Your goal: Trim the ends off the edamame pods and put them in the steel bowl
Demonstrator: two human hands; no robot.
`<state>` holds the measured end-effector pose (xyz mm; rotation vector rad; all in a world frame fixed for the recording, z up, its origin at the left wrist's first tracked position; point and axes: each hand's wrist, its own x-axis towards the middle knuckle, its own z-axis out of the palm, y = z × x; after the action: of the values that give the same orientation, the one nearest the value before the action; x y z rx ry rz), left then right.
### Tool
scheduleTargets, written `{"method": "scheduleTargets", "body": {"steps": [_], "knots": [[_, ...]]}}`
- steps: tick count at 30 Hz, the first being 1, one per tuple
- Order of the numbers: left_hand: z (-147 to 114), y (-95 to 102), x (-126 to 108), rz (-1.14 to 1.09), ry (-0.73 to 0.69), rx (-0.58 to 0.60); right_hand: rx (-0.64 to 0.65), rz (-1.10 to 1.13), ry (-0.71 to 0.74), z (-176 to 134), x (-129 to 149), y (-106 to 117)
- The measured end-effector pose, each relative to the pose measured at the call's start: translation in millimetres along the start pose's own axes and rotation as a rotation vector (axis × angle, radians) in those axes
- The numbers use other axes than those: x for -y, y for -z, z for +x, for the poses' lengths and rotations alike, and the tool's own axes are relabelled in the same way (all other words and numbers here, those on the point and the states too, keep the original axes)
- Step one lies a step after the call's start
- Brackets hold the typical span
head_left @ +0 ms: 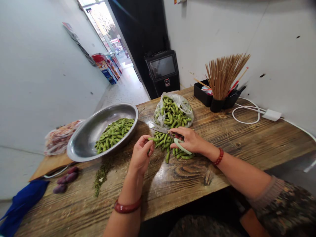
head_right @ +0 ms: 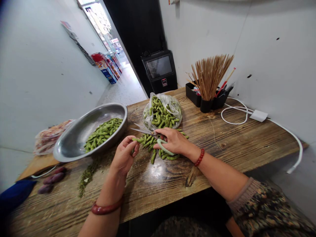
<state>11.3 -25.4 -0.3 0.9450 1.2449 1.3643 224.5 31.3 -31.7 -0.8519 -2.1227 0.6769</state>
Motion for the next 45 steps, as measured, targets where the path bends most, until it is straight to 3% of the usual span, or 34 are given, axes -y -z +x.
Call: {"method": "scheduleTargets", "body": {"steps": [9,29,35,41,45], "knots": [[-1,-0.4,-1,-0.128,0.036,0.020,0.081,-0.095,0.140,-4,3,0],[-1,1.0,1,-0.111,0.007,0.091,0.097,0.002,0.099,-2,7,2],[0,0.5,0,-0.187,0.053,0.065,0.065,0.048,0.076,-1,2,-1],[3,6.0,-6,-0.403,0.165,0.049,-0.061,0.084,-0.035,3,-3,-2],[2,4.2,-5,-0.349,0.177,0.055,-0.082,0.102,-0.039,3,-5,-2]]}}
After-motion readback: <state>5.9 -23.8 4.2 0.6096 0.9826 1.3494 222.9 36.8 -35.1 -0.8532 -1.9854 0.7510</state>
